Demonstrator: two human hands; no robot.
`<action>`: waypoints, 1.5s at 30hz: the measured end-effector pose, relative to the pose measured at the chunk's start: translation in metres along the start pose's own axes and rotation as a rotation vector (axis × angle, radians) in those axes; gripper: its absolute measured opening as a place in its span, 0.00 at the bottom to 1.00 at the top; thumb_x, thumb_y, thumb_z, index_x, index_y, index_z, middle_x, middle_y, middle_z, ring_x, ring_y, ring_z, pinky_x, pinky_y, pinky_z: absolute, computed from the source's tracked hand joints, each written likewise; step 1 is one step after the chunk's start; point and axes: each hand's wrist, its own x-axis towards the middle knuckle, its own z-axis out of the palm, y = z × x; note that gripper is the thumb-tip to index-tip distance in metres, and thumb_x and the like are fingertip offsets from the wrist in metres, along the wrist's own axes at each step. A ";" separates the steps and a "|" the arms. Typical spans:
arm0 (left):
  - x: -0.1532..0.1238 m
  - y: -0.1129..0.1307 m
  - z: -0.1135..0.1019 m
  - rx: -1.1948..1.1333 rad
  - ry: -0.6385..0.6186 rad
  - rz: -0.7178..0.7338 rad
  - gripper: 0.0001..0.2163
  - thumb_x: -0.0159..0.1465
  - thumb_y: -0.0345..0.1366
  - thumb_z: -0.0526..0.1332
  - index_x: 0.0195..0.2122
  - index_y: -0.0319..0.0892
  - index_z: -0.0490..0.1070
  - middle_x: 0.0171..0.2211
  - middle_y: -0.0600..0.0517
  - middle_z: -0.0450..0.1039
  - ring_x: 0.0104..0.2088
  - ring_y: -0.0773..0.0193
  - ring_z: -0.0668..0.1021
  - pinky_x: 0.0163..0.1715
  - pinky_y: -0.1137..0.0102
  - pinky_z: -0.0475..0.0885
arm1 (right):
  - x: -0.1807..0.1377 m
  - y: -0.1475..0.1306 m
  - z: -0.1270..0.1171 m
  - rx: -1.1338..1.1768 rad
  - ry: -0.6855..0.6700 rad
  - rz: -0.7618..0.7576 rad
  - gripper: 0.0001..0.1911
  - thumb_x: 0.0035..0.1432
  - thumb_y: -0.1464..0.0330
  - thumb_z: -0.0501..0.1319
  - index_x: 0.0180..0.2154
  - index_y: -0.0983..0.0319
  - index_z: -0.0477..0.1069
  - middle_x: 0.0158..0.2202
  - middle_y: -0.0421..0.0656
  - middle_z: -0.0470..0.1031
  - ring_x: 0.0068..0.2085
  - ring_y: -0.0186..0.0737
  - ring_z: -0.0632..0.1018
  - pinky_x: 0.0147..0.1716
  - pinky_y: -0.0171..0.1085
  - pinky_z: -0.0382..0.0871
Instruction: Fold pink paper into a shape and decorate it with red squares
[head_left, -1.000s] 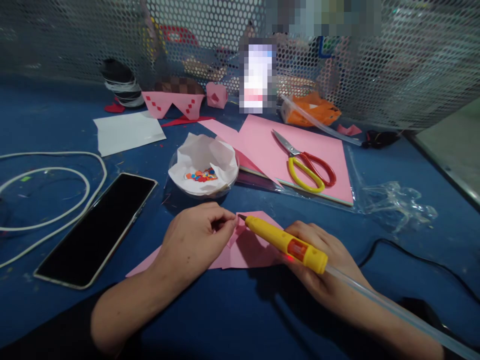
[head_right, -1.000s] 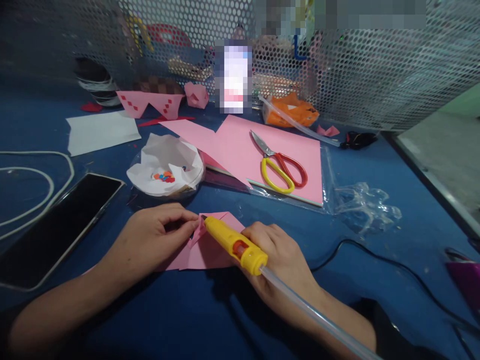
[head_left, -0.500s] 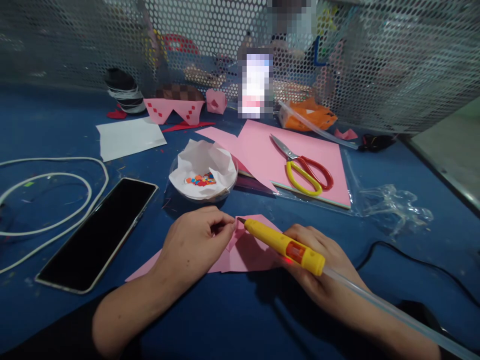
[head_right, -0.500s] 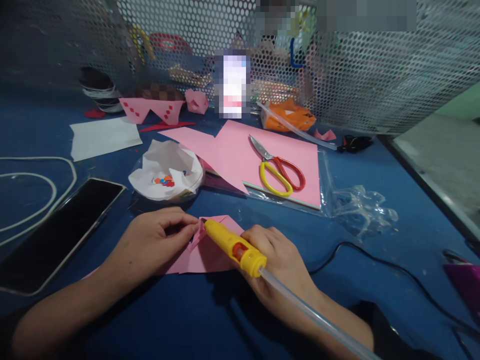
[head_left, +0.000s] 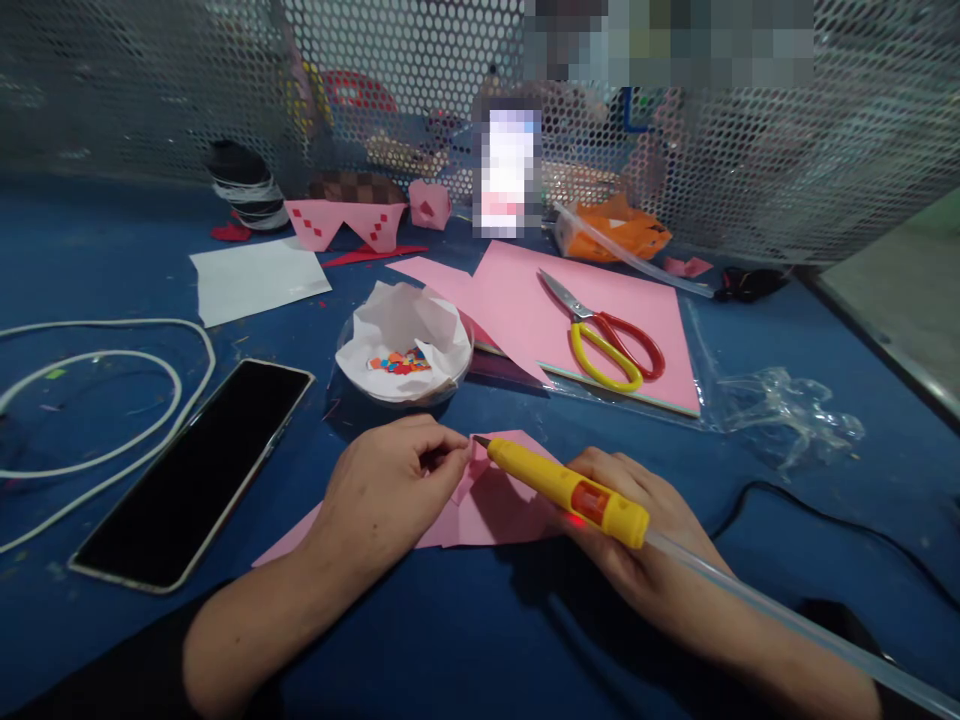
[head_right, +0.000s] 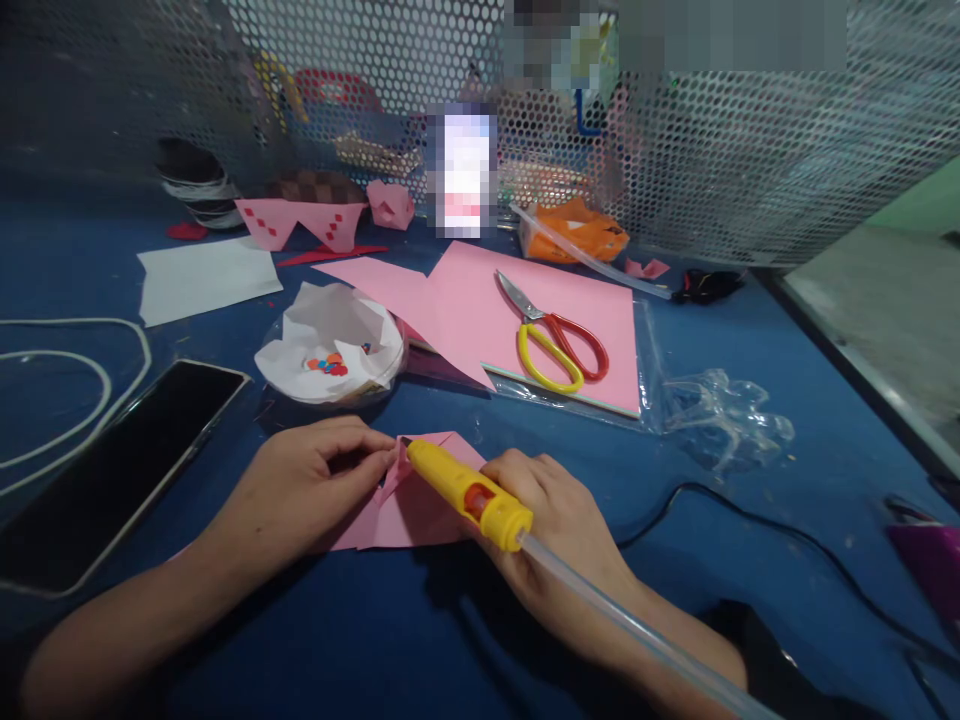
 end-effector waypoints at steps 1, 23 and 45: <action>0.000 0.000 0.000 0.000 0.002 0.001 0.10 0.62 0.39 0.59 0.31 0.50 0.81 0.29 0.56 0.79 0.29 0.63 0.78 0.28 0.69 0.64 | 0.000 0.000 0.000 -0.001 0.002 -0.004 0.10 0.69 0.64 0.51 0.37 0.60 0.67 0.31 0.43 0.75 0.29 0.38 0.74 0.27 0.37 0.67; -0.001 0.000 -0.001 -0.021 -0.009 -0.025 0.10 0.62 0.39 0.59 0.31 0.50 0.81 0.29 0.57 0.78 0.29 0.64 0.77 0.28 0.68 0.65 | -0.003 0.002 0.002 0.001 -0.002 -0.001 0.10 0.70 0.63 0.51 0.36 0.60 0.65 0.31 0.42 0.74 0.28 0.38 0.73 0.27 0.37 0.65; -0.001 -0.001 -0.002 -0.025 0.009 0.012 0.10 0.62 0.40 0.59 0.33 0.51 0.81 0.31 0.57 0.80 0.31 0.64 0.78 0.29 0.70 0.67 | -0.009 0.008 -0.003 0.192 0.024 0.106 0.09 0.68 0.63 0.53 0.36 0.57 0.67 0.33 0.42 0.72 0.32 0.41 0.74 0.30 0.41 0.68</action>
